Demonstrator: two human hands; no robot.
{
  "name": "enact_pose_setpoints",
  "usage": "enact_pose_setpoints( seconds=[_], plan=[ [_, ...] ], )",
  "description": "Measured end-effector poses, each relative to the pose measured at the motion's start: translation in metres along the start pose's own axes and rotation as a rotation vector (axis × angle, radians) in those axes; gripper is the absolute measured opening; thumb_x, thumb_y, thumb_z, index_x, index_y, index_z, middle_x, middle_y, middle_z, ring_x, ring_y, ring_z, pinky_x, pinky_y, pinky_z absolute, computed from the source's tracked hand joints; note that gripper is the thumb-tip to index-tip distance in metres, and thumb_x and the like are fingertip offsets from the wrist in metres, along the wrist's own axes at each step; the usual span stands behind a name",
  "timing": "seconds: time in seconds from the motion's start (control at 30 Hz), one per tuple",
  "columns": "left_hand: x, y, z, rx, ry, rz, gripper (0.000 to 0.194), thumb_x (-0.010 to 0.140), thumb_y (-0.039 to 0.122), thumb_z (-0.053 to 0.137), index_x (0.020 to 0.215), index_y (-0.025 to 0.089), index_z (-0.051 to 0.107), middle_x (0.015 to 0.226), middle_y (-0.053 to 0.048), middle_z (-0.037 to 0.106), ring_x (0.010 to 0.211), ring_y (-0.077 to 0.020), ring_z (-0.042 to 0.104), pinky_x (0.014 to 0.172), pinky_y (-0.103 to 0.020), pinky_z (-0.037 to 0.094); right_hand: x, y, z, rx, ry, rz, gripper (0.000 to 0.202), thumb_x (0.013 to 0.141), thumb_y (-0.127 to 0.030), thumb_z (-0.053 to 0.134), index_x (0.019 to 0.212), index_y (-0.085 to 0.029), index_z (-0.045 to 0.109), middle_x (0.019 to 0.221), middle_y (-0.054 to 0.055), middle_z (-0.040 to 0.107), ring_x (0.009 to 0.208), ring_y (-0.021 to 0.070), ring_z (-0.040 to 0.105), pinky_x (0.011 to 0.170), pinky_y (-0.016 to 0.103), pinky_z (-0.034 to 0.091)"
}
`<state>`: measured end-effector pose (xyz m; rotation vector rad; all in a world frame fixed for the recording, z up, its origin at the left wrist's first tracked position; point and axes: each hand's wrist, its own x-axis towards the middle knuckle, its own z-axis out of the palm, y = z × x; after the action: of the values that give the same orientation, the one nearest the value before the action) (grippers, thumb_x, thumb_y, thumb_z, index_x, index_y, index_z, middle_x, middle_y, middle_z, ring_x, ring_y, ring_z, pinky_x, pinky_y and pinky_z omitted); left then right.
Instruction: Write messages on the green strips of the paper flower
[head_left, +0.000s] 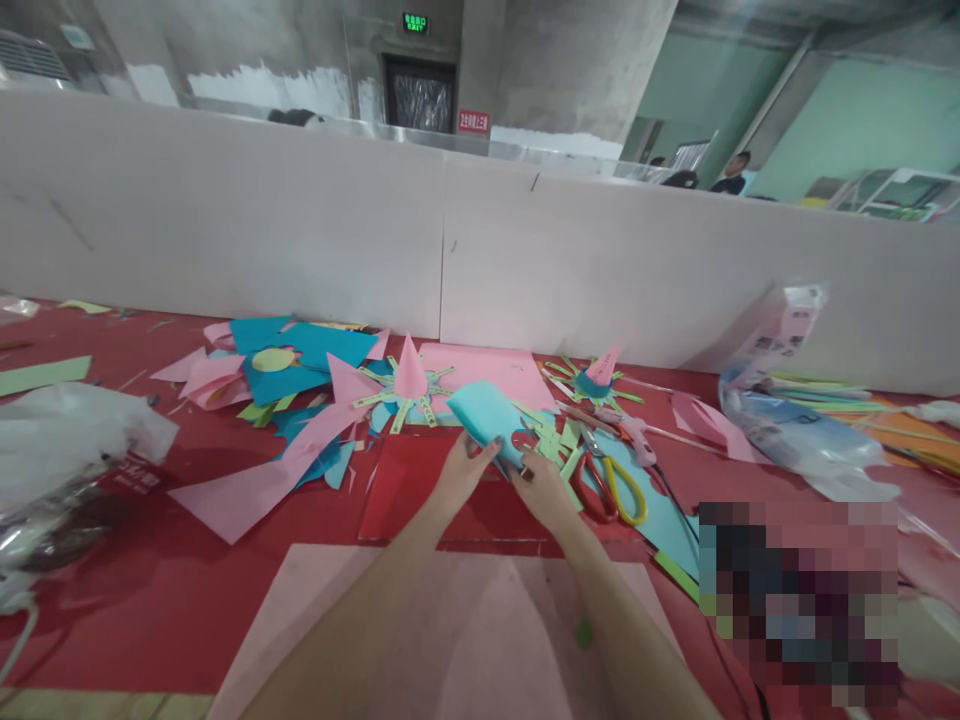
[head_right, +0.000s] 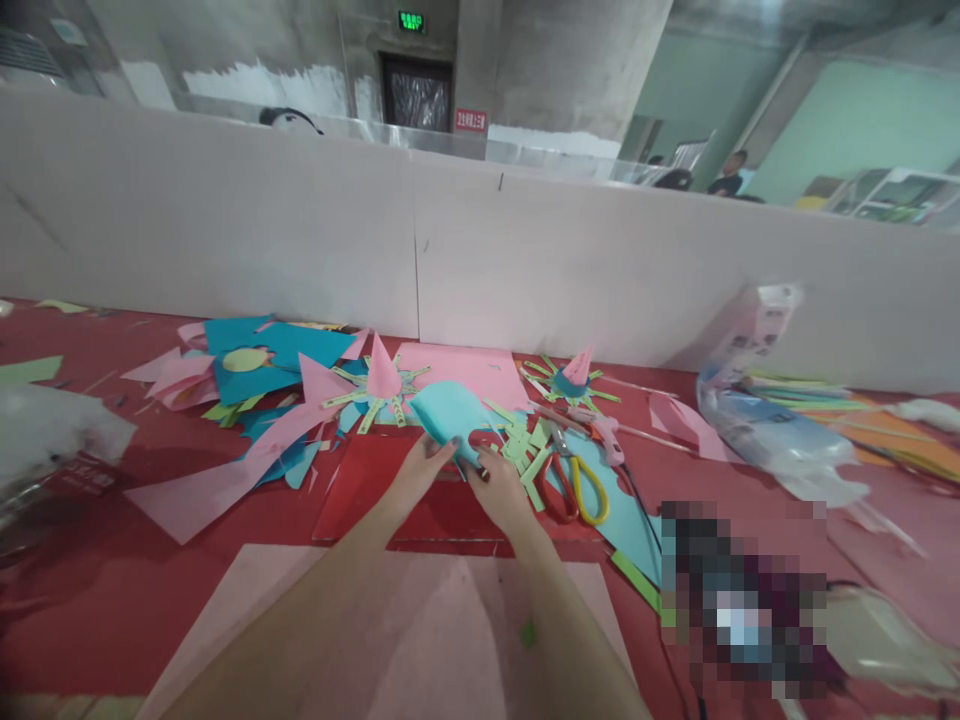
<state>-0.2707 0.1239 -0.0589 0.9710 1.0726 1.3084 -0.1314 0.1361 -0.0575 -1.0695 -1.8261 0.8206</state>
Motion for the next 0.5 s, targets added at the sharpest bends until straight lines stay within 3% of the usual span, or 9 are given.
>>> enact_pose_setpoints(
  seconds=[0.1, 0.2, 0.37, 0.5],
  plan=[
    [0.000, -0.001, -0.005, -0.016, 0.000, -0.029, 0.029, 0.082, 0.029, 0.050, 0.108, 0.015, 0.050, 0.106, -0.007, 0.054, 0.088, -0.0177, 0.055, 0.073, -0.038, 0.048, -0.001, 0.002, 0.000, -0.046, 0.043, -0.003, 0.029, 0.071, -0.032, 0.056, 0.049, -0.021, 0.041, 0.055, -0.001, 0.049, 0.056, 0.0145, 0.046, 0.056, 0.026, 0.037],
    [0.001, -0.002, -0.010, -0.046, -0.006, -0.047, 0.029, 0.082, 0.030, 0.050, 0.107, 0.015, 0.051, 0.106, -0.007, 0.054, 0.090, -0.0182, 0.055, 0.074, -0.039, 0.048, -0.001, 0.003, -0.003, -0.068, 0.092, 0.028, 0.028, 0.076, -0.038, 0.053, 0.056, -0.021, 0.045, 0.051, -0.003, 0.045, 0.051, 0.0131, 0.043, 0.052, 0.024, 0.035],
    [0.001, -0.006, -0.011, -0.111, -0.005, -0.060, 0.030, 0.082, 0.030, 0.050, 0.107, 0.015, 0.050, 0.107, -0.007, 0.054, 0.090, -0.0183, 0.055, 0.075, -0.039, 0.047, 0.002, 0.005, -0.007, -0.027, 0.082, 0.060, 0.028, 0.081, -0.042, 0.045, 0.078, -0.017, 0.057, 0.065, 0.001, 0.058, 0.061, 0.0155, 0.051, 0.059, 0.025, 0.040],
    [0.005, -0.006, -0.014, -0.142, 0.037, -0.053, 0.030, 0.082, 0.030, 0.050, 0.107, 0.015, 0.050, 0.107, -0.007, 0.054, 0.090, -0.0184, 0.055, 0.075, -0.039, 0.047, 0.005, 0.005, -0.010, 0.015, 0.066, 0.071, 0.030, 0.079, -0.044, 0.046, 0.079, -0.016, 0.058, 0.067, 0.002, 0.060, 0.065, 0.0172, 0.053, 0.062, 0.027, 0.042]
  ],
)
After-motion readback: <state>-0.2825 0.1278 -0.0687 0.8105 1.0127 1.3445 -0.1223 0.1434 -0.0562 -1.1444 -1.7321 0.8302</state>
